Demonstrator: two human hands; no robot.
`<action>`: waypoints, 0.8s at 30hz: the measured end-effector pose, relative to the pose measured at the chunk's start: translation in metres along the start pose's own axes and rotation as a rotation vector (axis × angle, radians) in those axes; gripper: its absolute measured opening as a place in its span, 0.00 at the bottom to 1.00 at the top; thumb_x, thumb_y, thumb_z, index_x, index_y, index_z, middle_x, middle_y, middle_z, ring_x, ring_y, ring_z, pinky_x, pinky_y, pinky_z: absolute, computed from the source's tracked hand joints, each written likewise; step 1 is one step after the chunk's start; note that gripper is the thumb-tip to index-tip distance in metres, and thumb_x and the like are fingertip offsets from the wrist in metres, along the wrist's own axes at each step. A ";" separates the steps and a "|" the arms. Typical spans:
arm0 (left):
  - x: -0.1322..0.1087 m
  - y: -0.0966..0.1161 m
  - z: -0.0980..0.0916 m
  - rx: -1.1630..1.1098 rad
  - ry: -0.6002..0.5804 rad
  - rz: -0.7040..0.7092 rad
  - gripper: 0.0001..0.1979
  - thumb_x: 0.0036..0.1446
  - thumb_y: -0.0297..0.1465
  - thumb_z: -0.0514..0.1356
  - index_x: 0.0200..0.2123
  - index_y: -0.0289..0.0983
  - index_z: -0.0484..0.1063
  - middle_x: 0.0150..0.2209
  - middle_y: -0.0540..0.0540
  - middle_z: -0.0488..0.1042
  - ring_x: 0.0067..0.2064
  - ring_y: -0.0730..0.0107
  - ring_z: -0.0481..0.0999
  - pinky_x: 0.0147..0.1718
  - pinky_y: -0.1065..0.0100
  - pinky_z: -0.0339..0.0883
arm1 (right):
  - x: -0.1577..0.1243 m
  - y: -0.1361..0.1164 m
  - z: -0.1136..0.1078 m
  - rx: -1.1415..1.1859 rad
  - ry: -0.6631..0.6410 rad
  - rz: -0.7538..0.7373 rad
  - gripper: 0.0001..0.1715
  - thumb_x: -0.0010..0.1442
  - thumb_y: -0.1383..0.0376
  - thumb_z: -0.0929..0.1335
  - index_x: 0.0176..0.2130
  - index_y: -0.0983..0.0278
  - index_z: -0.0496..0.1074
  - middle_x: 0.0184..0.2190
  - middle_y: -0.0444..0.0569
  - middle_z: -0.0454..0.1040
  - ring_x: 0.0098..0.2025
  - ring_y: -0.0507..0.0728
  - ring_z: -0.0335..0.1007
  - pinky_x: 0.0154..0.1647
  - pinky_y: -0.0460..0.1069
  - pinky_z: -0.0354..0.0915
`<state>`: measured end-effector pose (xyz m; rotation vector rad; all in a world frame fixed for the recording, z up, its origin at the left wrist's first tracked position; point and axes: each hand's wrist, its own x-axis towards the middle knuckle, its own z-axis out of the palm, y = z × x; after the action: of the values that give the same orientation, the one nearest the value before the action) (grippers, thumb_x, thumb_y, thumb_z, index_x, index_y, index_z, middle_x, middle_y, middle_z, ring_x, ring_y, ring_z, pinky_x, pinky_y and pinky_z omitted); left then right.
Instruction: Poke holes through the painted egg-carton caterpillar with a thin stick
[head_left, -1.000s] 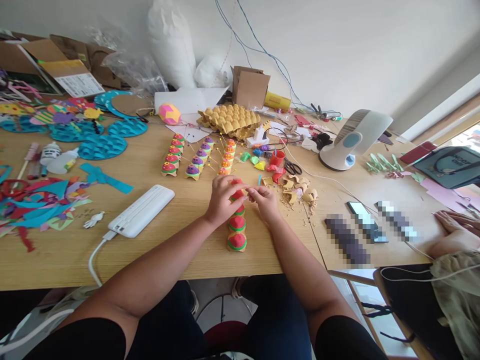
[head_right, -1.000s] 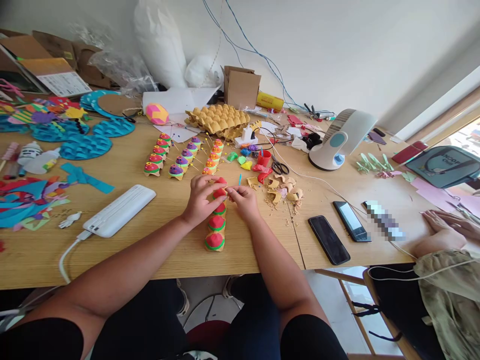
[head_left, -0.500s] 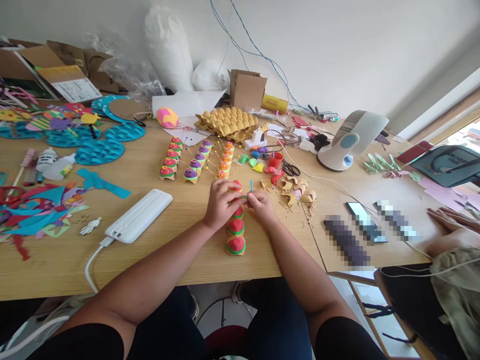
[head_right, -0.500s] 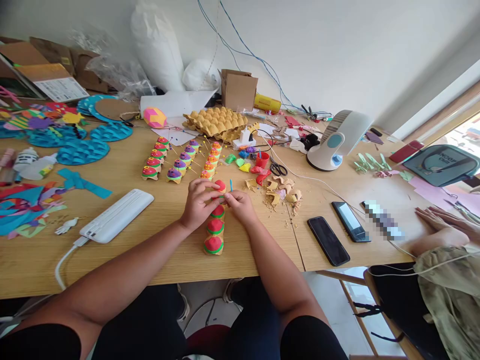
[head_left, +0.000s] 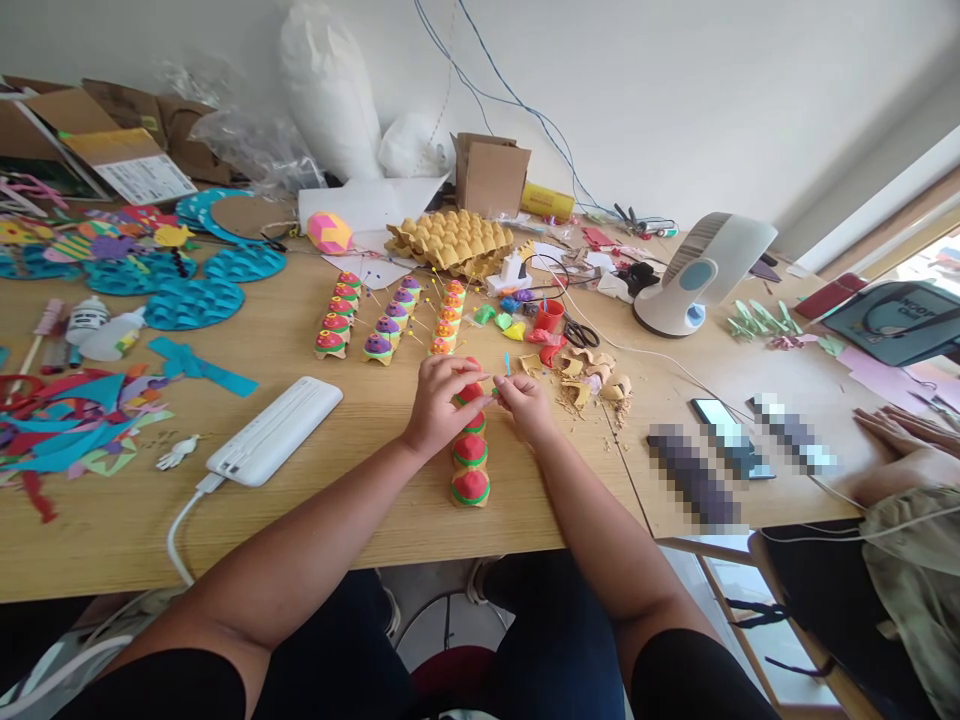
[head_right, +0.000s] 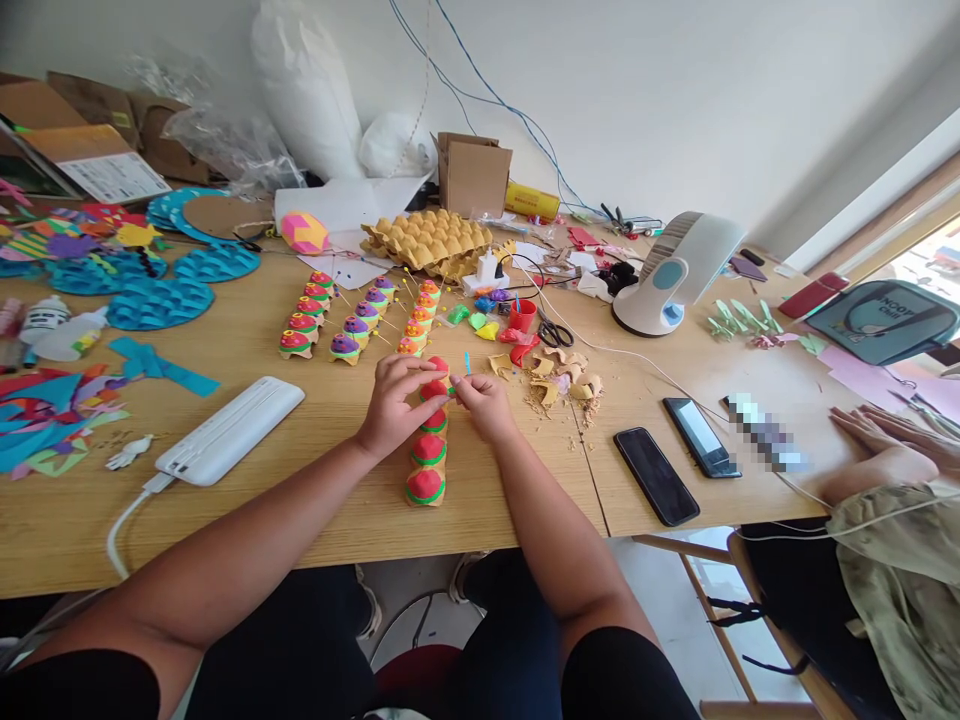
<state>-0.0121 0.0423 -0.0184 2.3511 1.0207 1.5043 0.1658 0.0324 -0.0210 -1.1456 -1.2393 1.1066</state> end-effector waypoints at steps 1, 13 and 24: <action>0.000 0.000 0.000 -0.002 -0.006 0.001 0.13 0.60 0.40 0.68 0.47 0.45 0.80 0.48 0.45 0.77 0.55 0.55 0.70 0.60 0.48 0.64 | 0.000 -0.001 0.000 -0.032 0.006 -0.026 0.35 0.51 0.36 0.72 0.18 0.63 0.68 0.16 0.41 0.63 0.21 0.48 0.52 0.24 0.47 0.50; 0.001 0.000 0.000 -0.033 0.029 -0.024 0.05 0.63 0.37 0.66 0.39 0.45 0.82 0.41 0.46 0.79 0.52 0.58 0.71 0.57 0.49 0.66 | 0.002 0.004 0.001 -0.028 -0.117 -0.081 0.38 0.53 0.32 0.68 0.28 0.63 0.78 0.22 0.45 0.73 0.24 0.51 0.61 0.27 0.47 0.60; 0.000 -0.001 0.001 -0.037 -0.011 0.005 0.08 0.62 0.37 0.67 0.44 0.46 0.82 0.45 0.46 0.79 0.54 0.57 0.70 0.58 0.49 0.66 | -0.001 -0.005 0.001 -0.027 -0.122 -0.032 0.32 0.47 0.38 0.76 0.24 0.64 0.76 0.18 0.42 0.67 0.24 0.49 0.56 0.26 0.47 0.54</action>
<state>-0.0115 0.0438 -0.0196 2.3365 0.9766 1.4972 0.1646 0.0314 -0.0166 -1.0882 -1.3665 1.1526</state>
